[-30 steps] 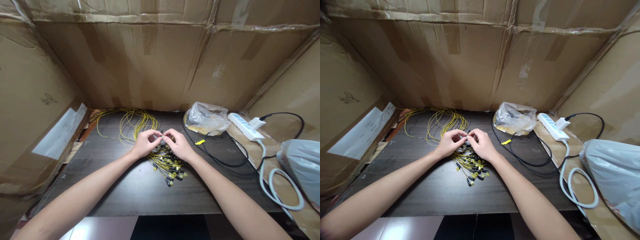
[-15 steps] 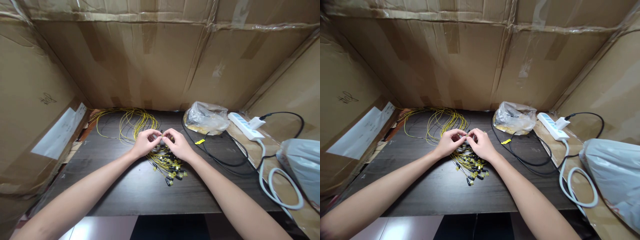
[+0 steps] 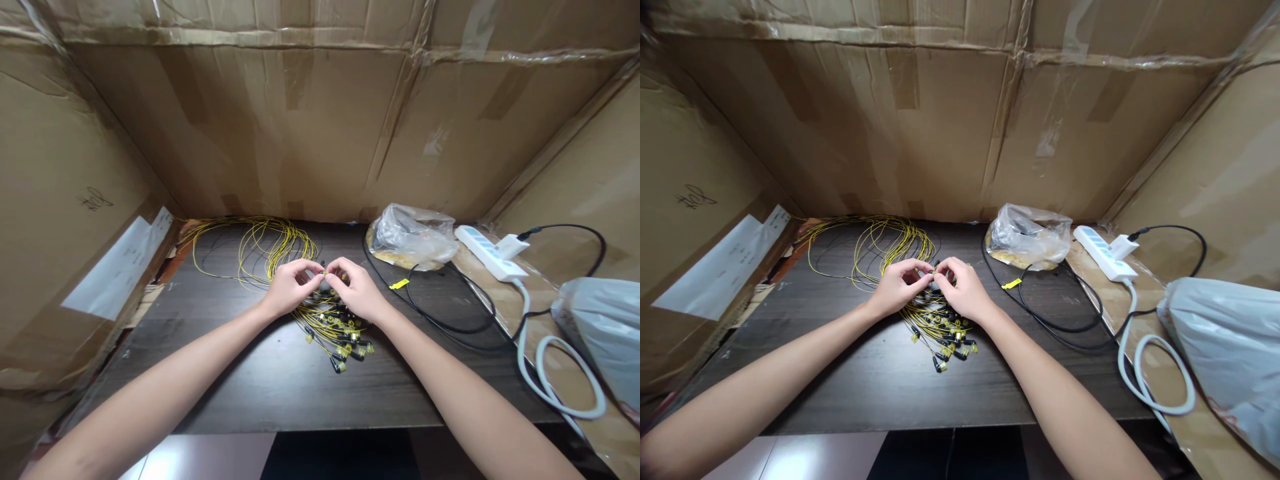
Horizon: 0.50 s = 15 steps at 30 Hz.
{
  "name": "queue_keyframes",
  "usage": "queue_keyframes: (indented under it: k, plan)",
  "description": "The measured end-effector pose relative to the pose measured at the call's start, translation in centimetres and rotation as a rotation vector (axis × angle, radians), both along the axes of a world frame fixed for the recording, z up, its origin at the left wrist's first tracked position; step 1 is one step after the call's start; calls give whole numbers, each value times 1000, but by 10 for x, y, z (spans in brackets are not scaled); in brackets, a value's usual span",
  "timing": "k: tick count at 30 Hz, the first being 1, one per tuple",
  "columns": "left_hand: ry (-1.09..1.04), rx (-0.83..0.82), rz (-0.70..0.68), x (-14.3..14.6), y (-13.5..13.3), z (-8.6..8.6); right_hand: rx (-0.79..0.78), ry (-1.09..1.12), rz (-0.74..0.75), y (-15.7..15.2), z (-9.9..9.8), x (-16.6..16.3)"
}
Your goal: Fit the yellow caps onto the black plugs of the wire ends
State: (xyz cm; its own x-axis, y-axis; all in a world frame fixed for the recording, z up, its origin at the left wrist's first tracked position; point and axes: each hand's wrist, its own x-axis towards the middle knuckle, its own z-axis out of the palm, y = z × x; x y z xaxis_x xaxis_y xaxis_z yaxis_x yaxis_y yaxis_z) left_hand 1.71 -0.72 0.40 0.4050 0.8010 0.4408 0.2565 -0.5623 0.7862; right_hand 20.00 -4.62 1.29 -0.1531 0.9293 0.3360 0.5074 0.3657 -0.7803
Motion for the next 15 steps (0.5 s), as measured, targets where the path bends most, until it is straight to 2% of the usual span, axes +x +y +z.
queue_keyframes:
  k: [15]
  plan:
    - [-30,-8,-22,-1,1,-2,-25,-39,35,1,-2,0]
